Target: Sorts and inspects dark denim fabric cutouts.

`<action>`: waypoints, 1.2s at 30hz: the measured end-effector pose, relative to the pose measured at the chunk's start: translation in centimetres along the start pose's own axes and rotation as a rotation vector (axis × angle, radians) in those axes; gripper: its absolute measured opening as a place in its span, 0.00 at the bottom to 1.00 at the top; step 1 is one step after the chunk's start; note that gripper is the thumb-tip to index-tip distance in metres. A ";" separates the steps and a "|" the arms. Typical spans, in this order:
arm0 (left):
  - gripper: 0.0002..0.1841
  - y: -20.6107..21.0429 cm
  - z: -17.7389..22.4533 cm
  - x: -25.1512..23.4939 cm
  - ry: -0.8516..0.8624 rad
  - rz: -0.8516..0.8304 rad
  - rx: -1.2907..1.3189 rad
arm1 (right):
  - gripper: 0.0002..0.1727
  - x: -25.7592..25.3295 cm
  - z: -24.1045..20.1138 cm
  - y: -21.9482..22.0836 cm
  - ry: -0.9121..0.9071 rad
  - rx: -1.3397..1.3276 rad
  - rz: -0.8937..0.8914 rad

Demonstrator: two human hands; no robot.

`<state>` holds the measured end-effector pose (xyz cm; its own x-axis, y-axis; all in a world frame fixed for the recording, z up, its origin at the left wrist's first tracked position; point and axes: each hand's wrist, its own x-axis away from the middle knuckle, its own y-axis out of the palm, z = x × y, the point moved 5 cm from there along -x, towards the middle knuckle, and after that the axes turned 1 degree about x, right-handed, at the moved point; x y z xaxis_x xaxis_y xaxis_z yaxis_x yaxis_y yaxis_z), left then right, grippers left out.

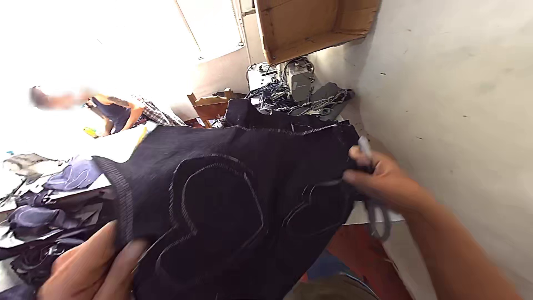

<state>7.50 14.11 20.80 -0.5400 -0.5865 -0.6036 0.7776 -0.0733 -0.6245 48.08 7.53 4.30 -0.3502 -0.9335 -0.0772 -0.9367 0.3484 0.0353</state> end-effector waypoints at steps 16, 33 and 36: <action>0.33 25.8 -17.3 -4.5 -0.708 0.042 -0.401 | 0.43 -17.5 6.6 7.2 -0.279 0.774 -0.193; 0.19 29.9 -26.9 16.2 -0.919 -0.574 0.098 | 0.61 -15.5 10.2 14.6 -0.440 0.988 -0.229; 0.35 29.3 -25.5 16.9 -0.981 -1.057 0.046 | 0.63 -15.6 9.9 14.8 -0.424 1.021 -0.219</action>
<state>13.00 22.66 -20.34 -0.4388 -0.5478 0.7123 0.1806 -0.8303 -0.5273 39.64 28.07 -3.84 0.0306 -0.9467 -0.3205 -0.4762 0.2682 -0.8375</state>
